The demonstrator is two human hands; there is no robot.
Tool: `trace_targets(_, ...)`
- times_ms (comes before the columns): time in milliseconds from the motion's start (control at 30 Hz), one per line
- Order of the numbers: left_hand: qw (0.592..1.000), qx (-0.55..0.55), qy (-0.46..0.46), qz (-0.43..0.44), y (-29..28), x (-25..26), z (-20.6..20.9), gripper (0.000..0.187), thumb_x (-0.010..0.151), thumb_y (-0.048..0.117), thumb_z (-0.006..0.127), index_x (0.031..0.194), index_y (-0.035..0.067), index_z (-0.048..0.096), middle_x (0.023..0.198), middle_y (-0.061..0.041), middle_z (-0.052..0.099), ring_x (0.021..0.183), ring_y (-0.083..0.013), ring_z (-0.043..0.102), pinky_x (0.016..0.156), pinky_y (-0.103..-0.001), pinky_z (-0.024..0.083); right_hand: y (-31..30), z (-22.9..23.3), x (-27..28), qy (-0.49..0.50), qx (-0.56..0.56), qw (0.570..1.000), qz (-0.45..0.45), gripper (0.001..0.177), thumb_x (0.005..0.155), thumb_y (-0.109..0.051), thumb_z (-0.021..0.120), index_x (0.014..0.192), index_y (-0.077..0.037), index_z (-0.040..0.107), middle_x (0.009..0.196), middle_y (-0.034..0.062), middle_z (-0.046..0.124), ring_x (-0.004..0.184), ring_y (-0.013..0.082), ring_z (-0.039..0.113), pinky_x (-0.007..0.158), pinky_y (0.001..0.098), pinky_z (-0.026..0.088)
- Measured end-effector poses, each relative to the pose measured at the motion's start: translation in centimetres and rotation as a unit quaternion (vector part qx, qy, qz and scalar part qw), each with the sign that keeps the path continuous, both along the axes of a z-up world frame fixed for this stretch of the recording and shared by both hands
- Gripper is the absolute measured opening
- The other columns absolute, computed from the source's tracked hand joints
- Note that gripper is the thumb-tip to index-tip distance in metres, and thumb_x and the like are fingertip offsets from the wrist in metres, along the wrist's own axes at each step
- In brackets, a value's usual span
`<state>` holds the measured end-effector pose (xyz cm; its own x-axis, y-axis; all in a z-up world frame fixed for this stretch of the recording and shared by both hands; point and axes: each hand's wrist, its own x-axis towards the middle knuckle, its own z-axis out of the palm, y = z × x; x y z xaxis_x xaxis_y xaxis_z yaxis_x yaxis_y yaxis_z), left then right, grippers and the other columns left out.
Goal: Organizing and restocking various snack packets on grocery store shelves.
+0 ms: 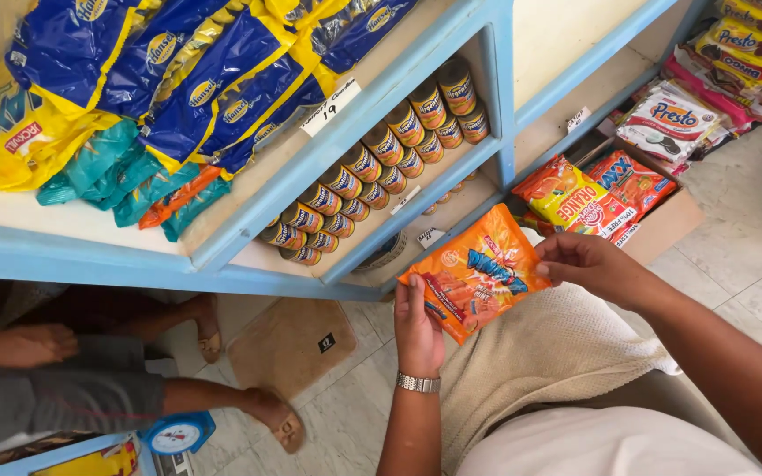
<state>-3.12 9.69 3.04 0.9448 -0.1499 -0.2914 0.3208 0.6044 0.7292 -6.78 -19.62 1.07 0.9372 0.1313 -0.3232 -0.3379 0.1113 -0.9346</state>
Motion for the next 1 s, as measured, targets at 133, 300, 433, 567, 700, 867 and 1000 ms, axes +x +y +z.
trace_targets(133,1.000,0.001,-0.001,0.003,0.0,0.0,0.1,0.033,0.104,0.030,0.058,0.128,0.009,0.058,0.130,-0.006,0.066,0.117,-0.0171,0.066,0.098,-0.036,0.056,0.0,-1.0,-0.1,-0.004,-0.048,0.999,0.017,0.023,0.091,-0.010,0.071,0.112,-0.002,0.069,0.094,0.0051,0.075,0.085,0.0119,0.067,0.078,0.0303,0.057)
trace_targets(300,0.998,0.004,0.008,-0.055,1.2,0.1,0.8,0.042,0.100,0.029,0.061,0.137,0.011,0.055,0.132,-0.005,0.066,0.115,-0.0158,0.067,0.095,-0.036,0.058,-0.8,-0.6,0.0,-0.058,-0.048,0.997,-0.025,0.016,0.097,-0.012,0.068,0.109,-0.001,0.071,0.089,0.0039,0.067,0.080,0.0109,0.064,0.072,0.0302,0.057)
trace_targets(433,0.972,0.058,0.002,-0.228,2.2,-1.0,0.2,0.055,0.097,0.025,0.069,0.146,0.009,0.051,0.130,-0.003,0.066,0.113,-0.0147,0.066,0.090,-0.036,0.058,-1.3,0.9,0.9,-0.101,-0.083,0.983,-0.126,0.016,0.099,-0.009,0.065,0.113,-0.004,0.068,0.095,0.0026,0.069,0.084,0.0102,0.064,0.073,0.0276,0.053)
trace_targets(567,0.936,0.042,-0.025,-0.349,2.1,-2.2,0.0,0.057,0.102,0.024,0.071,0.151,0.003,0.051,0.136,-0.002,0.064,0.120,-0.0117,0.062,0.100,-0.031,0.053,-1.0,-0.7,1.5,-0.112,0.062,0.976,-0.175,0.018,0.098,-0.006,0.067,0.115,-0.004,0.063,0.100,0.0018,0.069,0.090,0.0091,0.065,0.076,0.0259,0.052)
trace_targets(700,0.943,0.034,-0.052,-0.327,2.1,-2.5,2.8,0.055,0.101,0.021,0.072,0.148,0.002,0.051,0.139,-0.004,0.063,0.123,-0.0114,0.061,0.106,-0.029,0.051,-0.2,-1.3,1.9,-0.063,0.098,0.977,-0.177,0.020,0.098,-0.006,0.065,0.118,-0.003,0.062,0.100,0.0022,0.070,0.091,0.0103,0.064,0.077,0.0264,0.052)
trace_targets(867,0.979,0.038,-0.070,-0.186,3.3,-2.6,6.1,0.058,0.095,0.015,0.075,0.146,0.004,0.051,0.135,-0.004,0.062,0.121,-0.0112,0.061,0.104,-0.030,0.051,5.0,6.6,2.1,-0.054,0.024,0.991,-0.118,0.054,0.087,-0.005,0.062,0.138,-0.016,0.048,0.134,0.0035,0.058,0.114,0.0095,0.064,0.090,0.0319,0.056)
trace_targets(1000,0.984,0.057,-0.123,-0.116,5.1,-2.1,10.5,0.055,0.096,0.014,0.074,0.145,0.002,0.051,0.133,-0.004,0.063,0.119,-0.0121,0.061,0.105,-0.031,0.051,7.7,8.5,2.2,-0.217,-0.063,0.974,-0.035,0.058,0.083,-0.001,0.070,0.138,-0.009,0.052,0.140,0.0103,0.052,0.110,0.0185,0.066,0.093,0.0355,0.057)
